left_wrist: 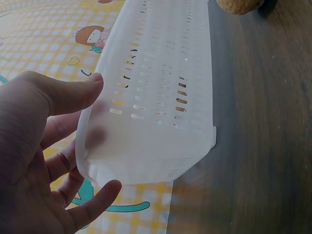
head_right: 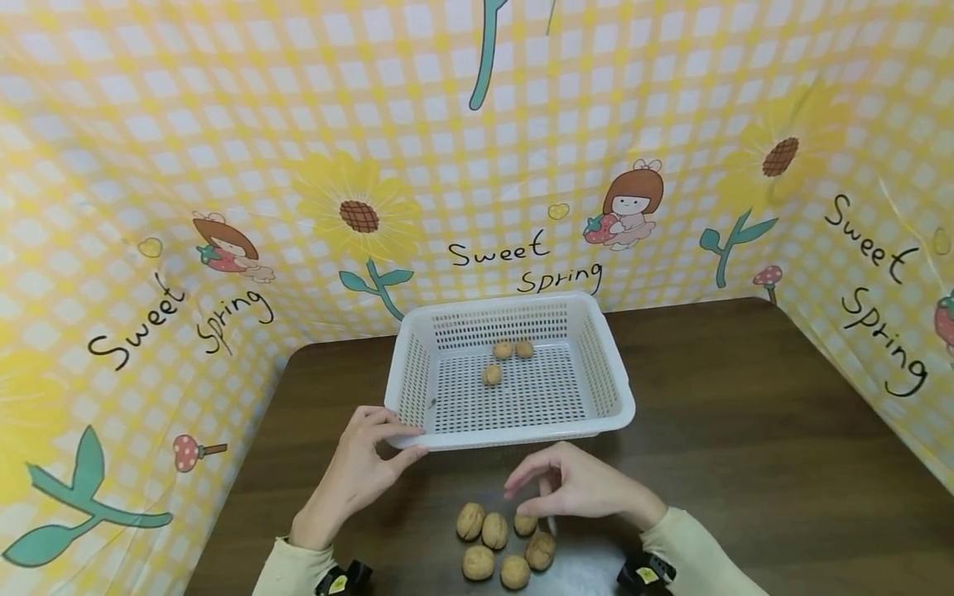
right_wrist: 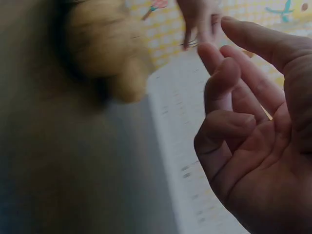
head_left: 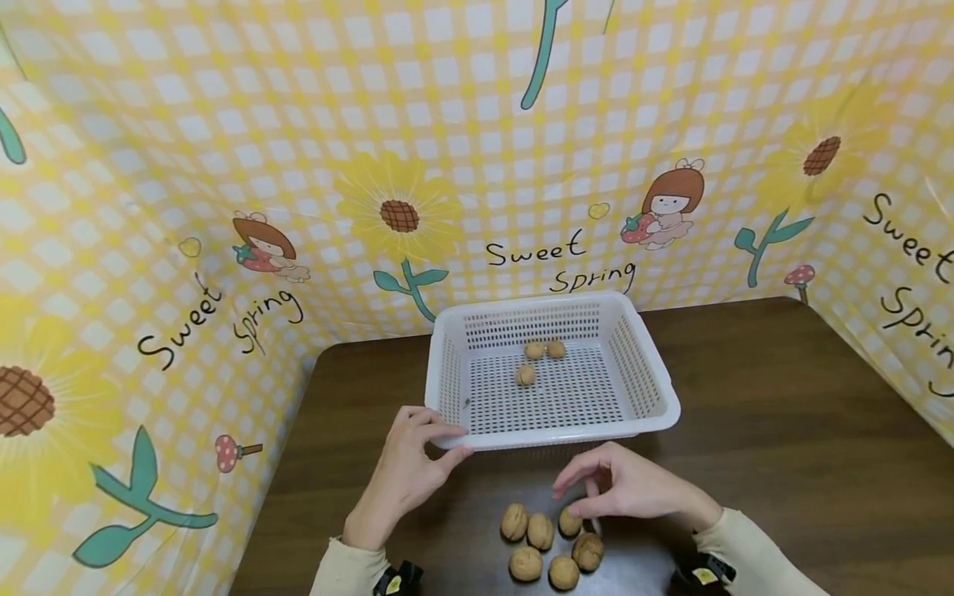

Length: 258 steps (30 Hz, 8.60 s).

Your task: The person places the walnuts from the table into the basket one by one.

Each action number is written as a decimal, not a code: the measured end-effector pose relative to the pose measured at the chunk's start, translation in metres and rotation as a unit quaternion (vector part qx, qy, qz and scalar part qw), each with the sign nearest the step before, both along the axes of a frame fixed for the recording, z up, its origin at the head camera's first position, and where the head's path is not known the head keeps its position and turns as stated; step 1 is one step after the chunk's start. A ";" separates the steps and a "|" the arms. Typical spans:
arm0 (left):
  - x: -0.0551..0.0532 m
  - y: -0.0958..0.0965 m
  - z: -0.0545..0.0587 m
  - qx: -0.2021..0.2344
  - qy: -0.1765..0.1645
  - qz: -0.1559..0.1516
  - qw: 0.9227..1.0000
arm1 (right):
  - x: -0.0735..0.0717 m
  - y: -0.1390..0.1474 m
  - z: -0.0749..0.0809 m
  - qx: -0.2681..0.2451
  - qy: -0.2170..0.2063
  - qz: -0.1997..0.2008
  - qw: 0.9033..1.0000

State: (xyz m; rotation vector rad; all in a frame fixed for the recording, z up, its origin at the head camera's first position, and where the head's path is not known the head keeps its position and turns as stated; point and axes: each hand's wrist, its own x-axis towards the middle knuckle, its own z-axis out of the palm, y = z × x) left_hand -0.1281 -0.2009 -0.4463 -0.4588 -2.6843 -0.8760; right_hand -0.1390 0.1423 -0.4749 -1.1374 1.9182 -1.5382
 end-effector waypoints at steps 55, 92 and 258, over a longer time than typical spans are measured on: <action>0.001 -0.001 0.000 0.007 0.000 0.000 1.000 | -0.014 0.018 0.073 0.087 0.049 0.015 0.995; 0.002 -0.002 0.001 0.012 -0.014 -0.002 1.000 | -0.189 -0.012 0.079 0.115 -0.089 -0.219 0.965; -0.008 0.003 0.034 -0.010 -0.137 0.010 0.990 | -0.197 -0.006 0.045 0.251 -0.045 -0.280 0.925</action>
